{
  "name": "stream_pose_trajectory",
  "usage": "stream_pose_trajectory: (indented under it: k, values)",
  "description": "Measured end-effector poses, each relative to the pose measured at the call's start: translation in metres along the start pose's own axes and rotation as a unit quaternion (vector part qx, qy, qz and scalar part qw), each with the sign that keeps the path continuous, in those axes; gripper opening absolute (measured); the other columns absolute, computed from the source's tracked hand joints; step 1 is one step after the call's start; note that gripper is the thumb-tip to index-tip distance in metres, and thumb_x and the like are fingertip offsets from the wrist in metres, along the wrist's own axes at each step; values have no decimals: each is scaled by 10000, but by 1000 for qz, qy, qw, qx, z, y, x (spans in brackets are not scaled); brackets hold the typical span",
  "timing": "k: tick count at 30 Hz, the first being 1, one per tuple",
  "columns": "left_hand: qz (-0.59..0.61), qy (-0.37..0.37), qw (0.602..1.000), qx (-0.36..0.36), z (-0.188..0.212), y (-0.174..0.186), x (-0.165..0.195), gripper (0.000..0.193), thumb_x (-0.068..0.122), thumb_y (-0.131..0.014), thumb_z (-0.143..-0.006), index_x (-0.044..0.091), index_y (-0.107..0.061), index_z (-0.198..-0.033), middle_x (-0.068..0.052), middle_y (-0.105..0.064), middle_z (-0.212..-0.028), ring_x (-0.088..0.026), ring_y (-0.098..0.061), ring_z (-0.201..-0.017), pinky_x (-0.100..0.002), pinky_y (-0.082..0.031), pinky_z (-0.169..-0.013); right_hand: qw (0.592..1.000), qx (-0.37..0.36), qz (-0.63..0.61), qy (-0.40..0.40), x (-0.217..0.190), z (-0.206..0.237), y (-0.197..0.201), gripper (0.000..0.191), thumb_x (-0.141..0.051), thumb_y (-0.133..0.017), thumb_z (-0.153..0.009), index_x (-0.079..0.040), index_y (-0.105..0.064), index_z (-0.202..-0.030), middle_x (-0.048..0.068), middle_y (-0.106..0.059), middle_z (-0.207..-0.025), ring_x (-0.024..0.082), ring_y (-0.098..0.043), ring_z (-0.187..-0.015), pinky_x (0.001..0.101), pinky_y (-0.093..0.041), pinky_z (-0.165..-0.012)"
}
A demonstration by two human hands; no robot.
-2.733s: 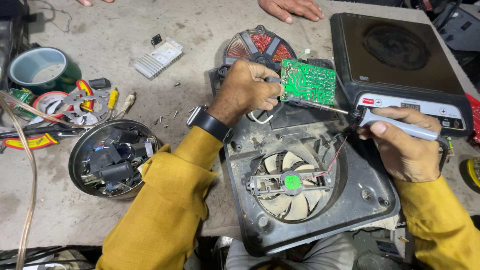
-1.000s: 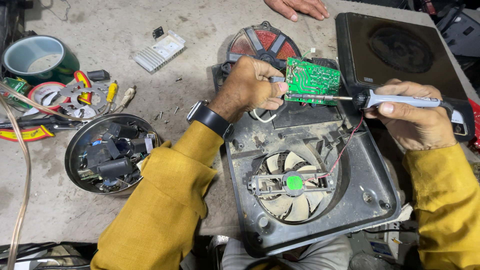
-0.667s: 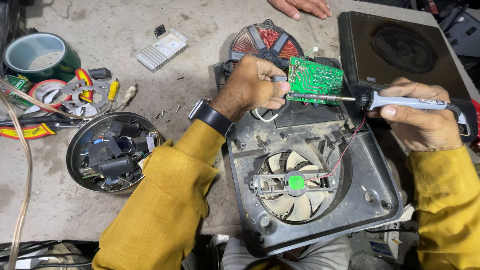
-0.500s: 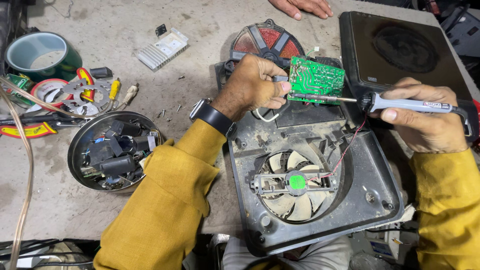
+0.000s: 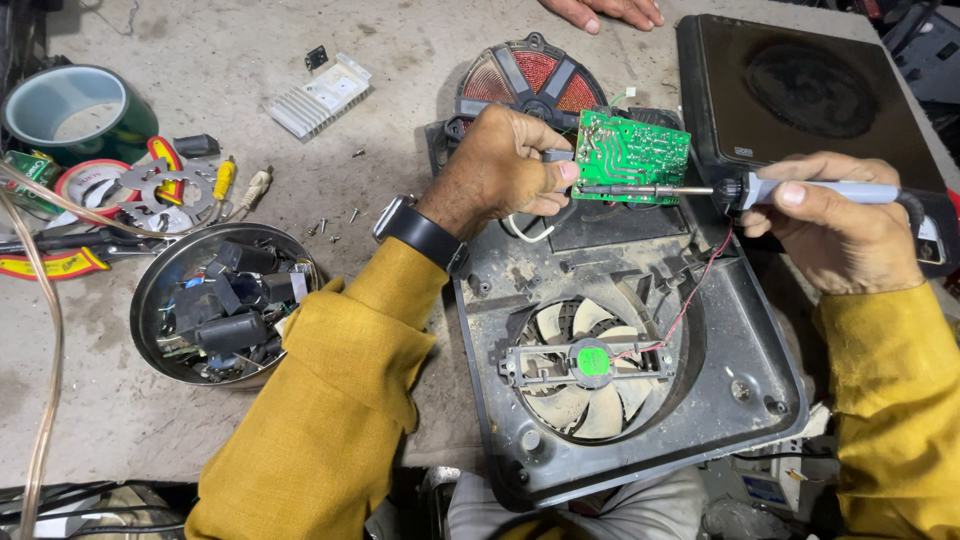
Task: The person uses a soldering iron to apply solder to multiple points on a small green circuit board. They repeatedly dip the iron into a soldering flux container and reposition the board to access different solder joints.
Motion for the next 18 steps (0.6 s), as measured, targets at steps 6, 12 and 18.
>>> stream_pose_trajectory:
  k: [6,12,18]
  values:
    - [5,-4,1000,2,0,-1,2,333,62,-776,-848,-107,-701,-1125,-168,-764,-887,-201,-780,-683,-290,-680,-585,999,3,-22,-23,11,-9,11,107,37,-647,-1055,118,-708,-1085,255,-719,-1035,286,-722,-864,388,-614,-840]
    - [-5,5,1000,8,2,0,3,357,69,-776,-843,-106,-693,-1142,-163,-769,-878,-195,-784,-686,-286,-680,-583,999,-31,-34,-13,13,-11,7,102,50,-707,-1013,101,-714,-1101,221,-699,-1049,286,-710,-911,395,-615,-854]
    - [-30,-4,1000,5,3,-1,8,367,59,-792,-829,-109,-691,-1139,-175,-776,-879,-190,-786,-702,-292,-682,-601,996,-68,59,8,-9,-17,0,180,86,-734,-924,86,-722,-1104,201,-681,-1086,271,-705,-979,375,-599,-940]
Point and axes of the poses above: each hand's wrist, its own z-axis away from the middle knuckle, its own y-axis out of the back of the hand, x = y × z, the point moved 9 cm from there along -z, towards the middle knuckle
